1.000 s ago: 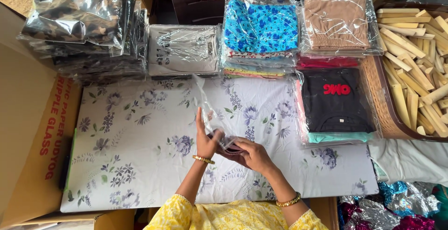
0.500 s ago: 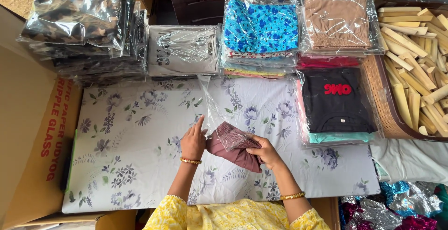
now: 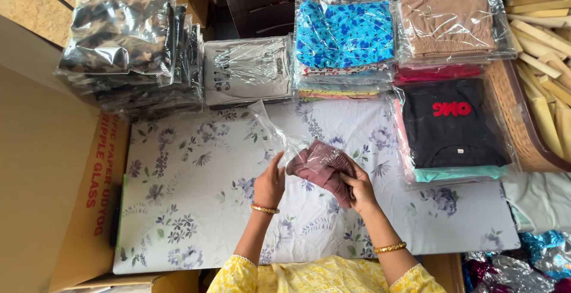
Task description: The person folds a pair of maroon pants on the table, wraps it in a clear plastic bag, and sets it with other packaged clothes. They then fold a yellow patterned garment, smooth it flat, and wrap it in plastic as well.
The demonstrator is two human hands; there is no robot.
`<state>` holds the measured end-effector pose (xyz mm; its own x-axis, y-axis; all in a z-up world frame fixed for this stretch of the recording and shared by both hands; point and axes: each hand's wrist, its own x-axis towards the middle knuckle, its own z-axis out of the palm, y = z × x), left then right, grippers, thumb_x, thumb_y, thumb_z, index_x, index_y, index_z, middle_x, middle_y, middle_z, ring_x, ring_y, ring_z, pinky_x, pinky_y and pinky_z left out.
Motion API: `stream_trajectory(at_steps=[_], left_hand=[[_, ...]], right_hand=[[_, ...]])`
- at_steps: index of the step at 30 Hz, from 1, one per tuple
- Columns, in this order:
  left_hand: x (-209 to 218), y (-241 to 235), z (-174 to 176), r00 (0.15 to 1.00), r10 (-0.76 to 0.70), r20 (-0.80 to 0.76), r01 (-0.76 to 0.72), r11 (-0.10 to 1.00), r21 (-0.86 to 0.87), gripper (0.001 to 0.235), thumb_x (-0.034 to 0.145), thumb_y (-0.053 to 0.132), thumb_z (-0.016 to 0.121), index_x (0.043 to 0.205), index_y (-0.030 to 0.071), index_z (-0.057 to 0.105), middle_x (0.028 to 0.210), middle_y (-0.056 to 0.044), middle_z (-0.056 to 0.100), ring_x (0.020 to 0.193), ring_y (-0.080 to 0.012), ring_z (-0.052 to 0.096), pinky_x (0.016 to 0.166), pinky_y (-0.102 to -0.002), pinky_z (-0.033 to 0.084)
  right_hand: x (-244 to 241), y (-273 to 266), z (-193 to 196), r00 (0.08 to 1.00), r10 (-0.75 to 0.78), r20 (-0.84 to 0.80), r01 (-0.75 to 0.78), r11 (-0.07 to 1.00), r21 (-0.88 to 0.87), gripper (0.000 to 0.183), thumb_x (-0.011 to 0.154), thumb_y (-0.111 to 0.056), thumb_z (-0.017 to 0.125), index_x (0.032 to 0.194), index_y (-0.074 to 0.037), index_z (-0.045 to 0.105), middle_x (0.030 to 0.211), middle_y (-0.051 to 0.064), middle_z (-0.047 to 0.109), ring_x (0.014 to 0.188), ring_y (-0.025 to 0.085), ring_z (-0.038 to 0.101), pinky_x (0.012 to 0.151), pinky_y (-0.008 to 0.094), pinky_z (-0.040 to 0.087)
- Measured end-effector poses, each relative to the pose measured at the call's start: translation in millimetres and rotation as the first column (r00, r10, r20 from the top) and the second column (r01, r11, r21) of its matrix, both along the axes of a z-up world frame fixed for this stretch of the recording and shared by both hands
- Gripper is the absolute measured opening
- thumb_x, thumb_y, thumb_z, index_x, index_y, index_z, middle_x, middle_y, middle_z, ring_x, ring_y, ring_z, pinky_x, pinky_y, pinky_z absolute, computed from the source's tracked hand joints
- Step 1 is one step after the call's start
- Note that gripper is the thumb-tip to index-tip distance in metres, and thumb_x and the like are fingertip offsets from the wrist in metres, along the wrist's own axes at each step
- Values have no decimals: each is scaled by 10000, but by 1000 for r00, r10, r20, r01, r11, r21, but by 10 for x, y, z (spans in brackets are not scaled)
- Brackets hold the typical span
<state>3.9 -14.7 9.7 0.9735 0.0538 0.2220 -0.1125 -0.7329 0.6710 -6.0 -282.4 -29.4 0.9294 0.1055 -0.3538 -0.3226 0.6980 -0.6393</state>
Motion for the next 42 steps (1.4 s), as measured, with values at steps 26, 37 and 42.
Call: stream_trajectory(at_steps=[26,37,42], left_hand=[[-275,-943,-132,972,-216,94,205,580,-788,851,1001,-84,592,1683,145,139,1003,-54,623,899,-126,572,798,-291,488],[-957,-422,-1897,667,-230,-708,-651,280,-705,774,886,-39,570,1540,182,220,1094,-154,648,967,-251,725,765,-368,614],[-938,-523,-2115,691,-163,-705,-660,255,-706,471,898,20,541,1313,146,358,1072,-149,697,832,-244,746,717,-393,598]], right_hand=[[-228,343,702,753,228,617,640,-36,-767,345,879,93,620,1181,-50,708,1299,185,647,1152,381,694,915,424,590],[-421,520,-117,740,645,191,275,-30,-961,838,776,-226,795,1519,-157,414,1509,216,439,1344,427,481,1081,513,402],[-327,540,-331,746,654,128,344,-213,-915,820,737,-58,706,1510,-121,438,1474,251,502,1302,463,506,1052,486,426]])
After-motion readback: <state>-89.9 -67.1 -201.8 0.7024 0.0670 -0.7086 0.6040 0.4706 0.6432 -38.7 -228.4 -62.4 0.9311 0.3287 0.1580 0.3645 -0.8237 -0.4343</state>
